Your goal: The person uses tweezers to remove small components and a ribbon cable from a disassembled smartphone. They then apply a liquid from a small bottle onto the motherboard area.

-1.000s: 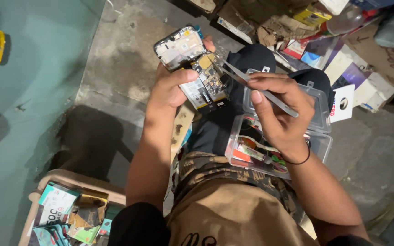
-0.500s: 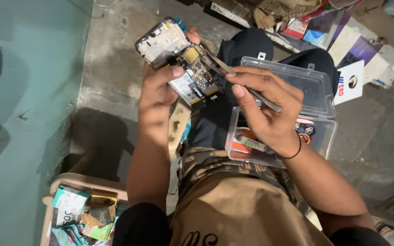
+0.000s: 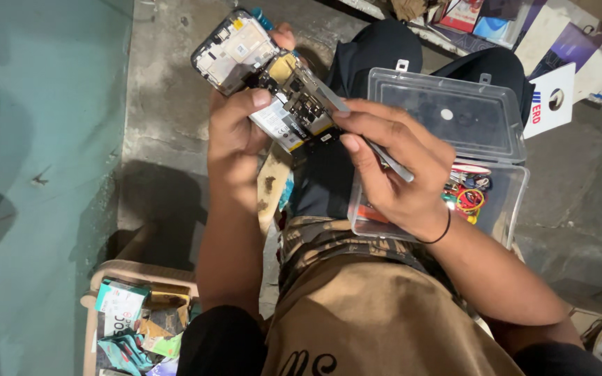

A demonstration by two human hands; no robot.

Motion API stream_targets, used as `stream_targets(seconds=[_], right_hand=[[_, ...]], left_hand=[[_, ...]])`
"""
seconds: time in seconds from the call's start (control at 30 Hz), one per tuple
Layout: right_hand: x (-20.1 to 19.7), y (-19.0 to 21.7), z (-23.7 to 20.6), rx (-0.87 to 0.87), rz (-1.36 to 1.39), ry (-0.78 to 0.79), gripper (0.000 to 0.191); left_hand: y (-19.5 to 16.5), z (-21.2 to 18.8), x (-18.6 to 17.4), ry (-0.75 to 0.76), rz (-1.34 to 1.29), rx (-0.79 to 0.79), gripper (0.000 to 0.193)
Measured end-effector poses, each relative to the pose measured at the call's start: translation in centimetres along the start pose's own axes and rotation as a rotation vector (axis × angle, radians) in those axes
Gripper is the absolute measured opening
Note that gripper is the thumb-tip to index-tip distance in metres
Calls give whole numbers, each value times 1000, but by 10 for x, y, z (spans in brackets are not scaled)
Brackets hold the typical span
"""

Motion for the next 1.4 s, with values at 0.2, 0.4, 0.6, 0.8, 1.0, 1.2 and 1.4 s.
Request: stream_targets(seconds=[0.2,0.4,0.6,0.8,1.0,1.2,1.4], right_hand=[[8,-3,-6,0,25,-50,14],[17,-1,-12,38,7,-77,20],[27,5,-16,6,-163,-48,25],[40,5,-17,36,-121,-64,27],[47,5,-13,-68,-200,-77,25],[45,3,-10,-159,-259,-7,27],[45,2,-11,-93,-236,-18,29]], left_hand=[[8,-2,-12,-44,-37,-22,55],[10,0,-13,-40,-79,9,60],[18,2,-22,-43,-96,38,56],[22,7,-30,-39,-56,64,56],[20,8,-28,0,-8,92,55],[19,8,-26,38,-1,104,52],[20,8,-25,54,5,103,50]])
Point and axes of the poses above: each hand's wrist, its own z-axis towards the middle knuckle, its own x-axis out of the palm, y = z × x, the point moved 3 cm from there along z, towards the middle knuckle, and after that the axes turned 1 degree about z, right-handed, at the moved point
